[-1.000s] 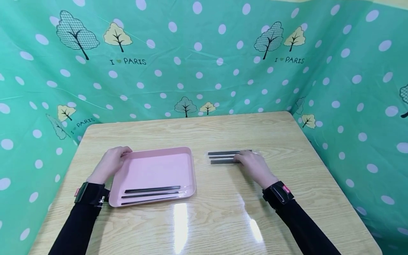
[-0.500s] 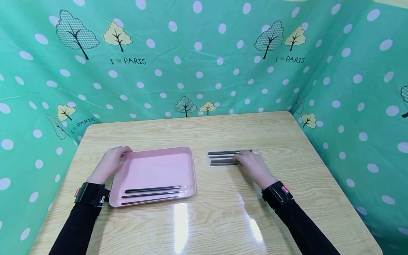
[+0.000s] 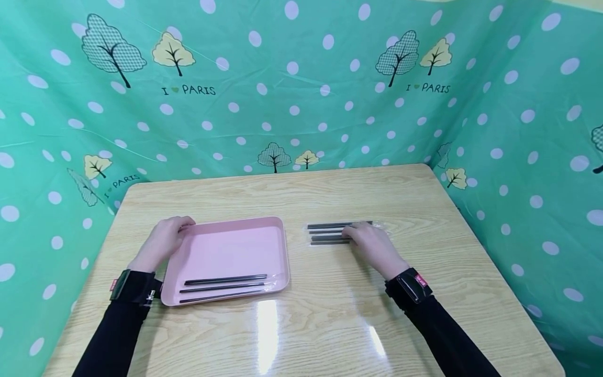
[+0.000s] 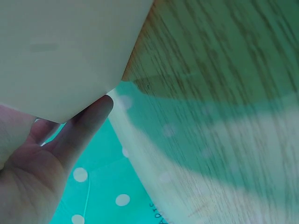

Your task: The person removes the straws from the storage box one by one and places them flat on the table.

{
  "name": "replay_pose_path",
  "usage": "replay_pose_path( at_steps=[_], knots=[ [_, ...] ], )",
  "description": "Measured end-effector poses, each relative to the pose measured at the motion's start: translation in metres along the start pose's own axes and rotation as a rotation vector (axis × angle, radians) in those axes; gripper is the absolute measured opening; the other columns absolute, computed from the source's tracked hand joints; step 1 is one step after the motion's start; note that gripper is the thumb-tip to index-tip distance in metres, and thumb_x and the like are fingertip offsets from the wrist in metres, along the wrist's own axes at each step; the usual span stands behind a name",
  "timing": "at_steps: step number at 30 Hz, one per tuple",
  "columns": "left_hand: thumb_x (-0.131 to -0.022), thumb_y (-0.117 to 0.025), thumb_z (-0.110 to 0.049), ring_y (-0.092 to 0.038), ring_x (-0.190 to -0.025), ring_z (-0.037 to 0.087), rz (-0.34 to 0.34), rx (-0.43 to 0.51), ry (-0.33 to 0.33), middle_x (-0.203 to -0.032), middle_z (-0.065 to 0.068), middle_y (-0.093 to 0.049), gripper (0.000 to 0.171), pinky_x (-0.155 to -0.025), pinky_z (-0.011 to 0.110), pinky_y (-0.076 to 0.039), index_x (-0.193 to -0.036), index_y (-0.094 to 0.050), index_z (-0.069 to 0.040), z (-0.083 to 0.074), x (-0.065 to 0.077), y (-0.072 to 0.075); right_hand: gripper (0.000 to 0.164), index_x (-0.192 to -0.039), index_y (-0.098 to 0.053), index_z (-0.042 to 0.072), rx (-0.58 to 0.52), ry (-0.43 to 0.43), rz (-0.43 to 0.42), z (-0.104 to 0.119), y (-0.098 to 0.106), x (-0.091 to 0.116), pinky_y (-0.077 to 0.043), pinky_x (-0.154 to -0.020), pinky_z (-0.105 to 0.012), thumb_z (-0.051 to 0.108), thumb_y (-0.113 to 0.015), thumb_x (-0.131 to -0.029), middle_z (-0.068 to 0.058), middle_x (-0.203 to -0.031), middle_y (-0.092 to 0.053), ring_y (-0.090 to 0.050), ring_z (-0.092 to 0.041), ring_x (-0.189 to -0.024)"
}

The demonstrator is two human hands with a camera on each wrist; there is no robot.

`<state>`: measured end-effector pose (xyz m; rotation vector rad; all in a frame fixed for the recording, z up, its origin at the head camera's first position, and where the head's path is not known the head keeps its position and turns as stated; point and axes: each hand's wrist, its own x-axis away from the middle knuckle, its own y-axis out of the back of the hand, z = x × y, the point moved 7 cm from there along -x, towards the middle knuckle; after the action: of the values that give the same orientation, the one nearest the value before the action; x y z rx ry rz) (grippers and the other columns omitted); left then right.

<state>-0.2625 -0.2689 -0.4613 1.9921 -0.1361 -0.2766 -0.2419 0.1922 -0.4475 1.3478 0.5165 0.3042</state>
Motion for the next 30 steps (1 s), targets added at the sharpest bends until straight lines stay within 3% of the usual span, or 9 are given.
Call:
replay_pose_path(
  at_steps=[9,15,24,30],
  knots=[
    [-0.095,-0.058,0.013,-0.070,-0.099,0.044,0.007,0.003,0.002,-0.100,0.026,-0.072,0.020,-0.088,0.057,-0.059,-0.106,-0.072,0.005,-0.002,0.002,0.001,0.030,-0.113,-0.074,0.009,-0.037,0.013,0.074,0.032,0.011,-0.013,-0.064,-0.082,-0.043,-0.001,-0.079,-0.085,-0.009,-0.108,-0.076,-0.073,-0.027,-0.097],
    [-0.096,-0.058,0.013,-0.069,-0.100,0.045,0.013,-0.003,0.012,-0.102,0.026,-0.072,0.020,-0.088,0.057,-0.059,-0.109,-0.072,0.006,-0.003,0.003,0.001,0.032,-0.118,-0.073,0.009,-0.056,0.027,0.102,0.058,0.014,-0.027,-0.063,-0.077,-0.040,0.000,-0.077,-0.088,-0.009,-0.106,-0.075,-0.072,-0.024,-0.094],
    [-0.096,-0.057,0.013,-0.069,-0.103,0.046,0.012,0.009,0.014,-0.104,0.028,-0.072,0.021,-0.091,0.058,-0.058,-0.109,-0.072,0.006,0.000,0.002,0.001,0.030,-0.117,-0.073,0.009,-0.084,0.115,0.104,0.109,0.014,-0.050,-0.062,-0.071,-0.034,0.001,-0.077,-0.088,-0.007,-0.103,-0.074,-0.071,-0.022,-0.092],
    [-0.096,-0.057,0.013,-0.069,-0.104,0.046,0.015,-0.002,0.020,-0.105,0.027,-0.072,0.021,-0.090,0.057,-0.059,-0.110,-0.072,0.006,0.000,0.002,-0.001,0.030,-0.117,-0.073,0.011,-0.113,0.185,0.122,0.147,0.005,-0.063,-0.062,-0.076,-0.032,0.005,-0.080,-0.088,-0.006,-0.104,-0.074,-0.070,-0.020,-0.093]
  ],
)
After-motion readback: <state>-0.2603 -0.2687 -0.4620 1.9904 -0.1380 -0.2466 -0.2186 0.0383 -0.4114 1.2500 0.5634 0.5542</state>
